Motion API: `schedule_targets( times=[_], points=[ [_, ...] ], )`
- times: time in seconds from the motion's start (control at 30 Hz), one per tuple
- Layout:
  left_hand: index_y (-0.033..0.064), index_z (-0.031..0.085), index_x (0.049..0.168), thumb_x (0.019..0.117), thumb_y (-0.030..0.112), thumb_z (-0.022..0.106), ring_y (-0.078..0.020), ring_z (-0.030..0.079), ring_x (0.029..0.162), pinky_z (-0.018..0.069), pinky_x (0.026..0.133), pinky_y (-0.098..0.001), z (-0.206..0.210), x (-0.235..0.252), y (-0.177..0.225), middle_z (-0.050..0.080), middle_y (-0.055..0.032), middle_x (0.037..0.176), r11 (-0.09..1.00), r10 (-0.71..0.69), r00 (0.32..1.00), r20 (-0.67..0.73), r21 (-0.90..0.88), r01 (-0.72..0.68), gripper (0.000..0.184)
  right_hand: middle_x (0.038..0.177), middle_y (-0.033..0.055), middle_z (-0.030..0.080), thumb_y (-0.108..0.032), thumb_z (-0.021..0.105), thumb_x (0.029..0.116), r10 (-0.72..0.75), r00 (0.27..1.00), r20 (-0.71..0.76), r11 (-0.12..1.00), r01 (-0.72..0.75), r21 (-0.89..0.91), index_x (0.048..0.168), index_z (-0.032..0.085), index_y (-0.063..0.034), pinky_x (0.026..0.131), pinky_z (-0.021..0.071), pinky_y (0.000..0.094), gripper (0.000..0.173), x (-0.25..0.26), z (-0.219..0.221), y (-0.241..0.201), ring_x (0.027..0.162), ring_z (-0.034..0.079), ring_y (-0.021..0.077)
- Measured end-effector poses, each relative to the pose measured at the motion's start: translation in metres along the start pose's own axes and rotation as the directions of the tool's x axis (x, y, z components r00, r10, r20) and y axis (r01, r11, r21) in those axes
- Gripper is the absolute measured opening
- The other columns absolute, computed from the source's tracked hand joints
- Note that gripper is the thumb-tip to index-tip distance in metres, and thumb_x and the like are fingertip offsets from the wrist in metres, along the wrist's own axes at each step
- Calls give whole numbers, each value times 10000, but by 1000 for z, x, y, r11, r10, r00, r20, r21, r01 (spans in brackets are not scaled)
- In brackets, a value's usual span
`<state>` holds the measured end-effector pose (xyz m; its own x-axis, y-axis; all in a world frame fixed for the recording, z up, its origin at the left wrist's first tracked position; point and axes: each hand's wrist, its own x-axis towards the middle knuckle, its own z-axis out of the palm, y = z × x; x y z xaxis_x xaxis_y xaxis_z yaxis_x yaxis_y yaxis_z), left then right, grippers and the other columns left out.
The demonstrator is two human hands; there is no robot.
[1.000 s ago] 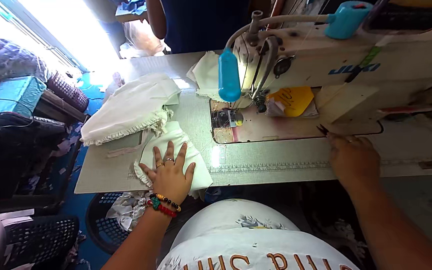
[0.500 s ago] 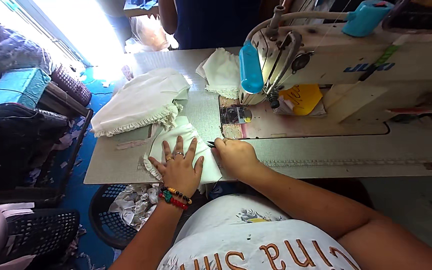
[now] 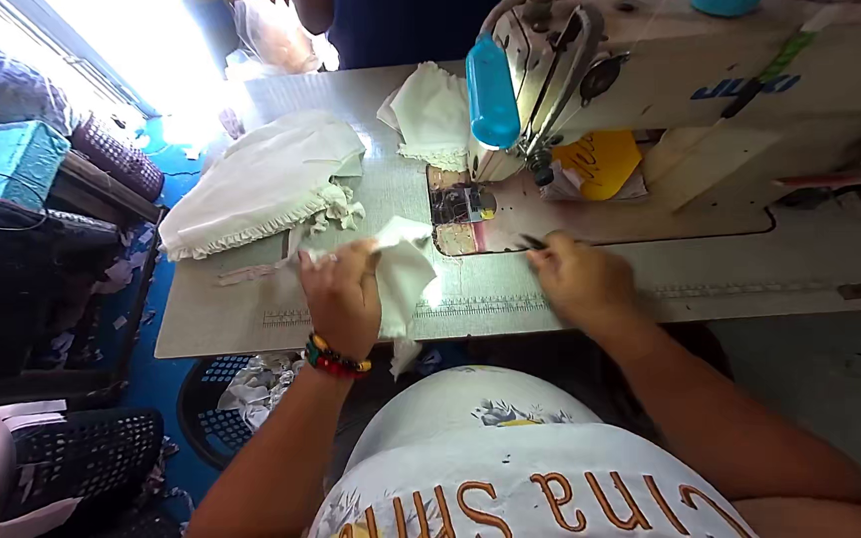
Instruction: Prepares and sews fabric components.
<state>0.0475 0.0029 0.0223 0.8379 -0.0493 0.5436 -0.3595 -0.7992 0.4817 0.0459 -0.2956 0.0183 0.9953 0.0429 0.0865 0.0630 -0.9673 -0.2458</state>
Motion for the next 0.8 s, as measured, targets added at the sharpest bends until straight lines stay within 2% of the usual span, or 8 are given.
schedule_targets(
  times=[0.17,0.27,0.33,0.47,0.53,0.63,0.7,0.8],
  points=[
    [31,700,1196,1093,201,420,-298,699,1054,340,1094,-632,-12,121,20,742,-159,1072,992,72,980,-187,116,-51,344,982,349,649,-293,522,1073,173,985,-25,970,-175,-166,1183,606,70,650,488,710,388,9,-12,59,884,655,577],
    [125,594,1400,1095,302,377,-358,575,1307,212,1168,-691,-4,176,0,646,-169,1346,952,-122,992,27,285,109,415,1087,359,635,-276,497,1083,219,974,-59,946,-227,-232,1199,600,75,743,502,706,383,15,-6,76,1015,632,580],
    [89,458,1533,1054,274,506,-464,434,1405,284,1148,-669,-4,178,-14,469,-273,1508,959,-182,969,164,250,138,516,1225,370,565,-223,551,1057,208,971,-121,957,-228,-178,1214,614,87,891,429,743,353,15,-5,73,1161,534,594],
    [-37,627,1289,1029,133,528,-440,592,1209,467,1032,-573,-12,91,-15,622,-286,1283,995,-63,978,199,89,46,326,1182,290,656,-190,573,1002,-181,948,-263,973,212,95,1160,711,32,981,472,632,305,-16,0,16,1149,606,482],
    [-24,651,1204,1037,97,511,-364,647,1075,541,923,-516,-14,31,-11,632,-244,1216,994,-108,955,278,62,94,249,1082,146,717,-201,574,993,-510,813,-281,762,578,292,1103,775,-104,874,547,486,249,-31,19,-22,1033,668,323],
    [-42,646,1185,995,54,560,-353,677,1041,570,895,-503,-5,-29,-11,646,-238,1187,981,-190,938,289,97,169,230,1329,52,684,-164,492,1051,-877,475,-69,397,798,454,1260,715,-194,1013,492,523,306,-30,33,-73,1282,596,307],
    [-51,649,1169,977,51,579,-396,654,1121,544,939,-526,3,-48,-13,649,-245,1219,982,-162,960,228,135,134,229,1399,54,646,-181,443,1072,-931,351,95,355,821,447,1292,696,-167,1140,382,582,336,-22,33,-88,1410,493,336],
    [-51,674,1093,982,98,569,-407,628,1201,525,993,-508,13,-61,-22,656,-241,1249,983,-71,988,137,180,45,213,1299,69,690,-36,509,1012,-923,316,220,373,875,308,1177,716,-125,1179,266,679,280,-6,23,-86,1398,497,355]
  ],
)
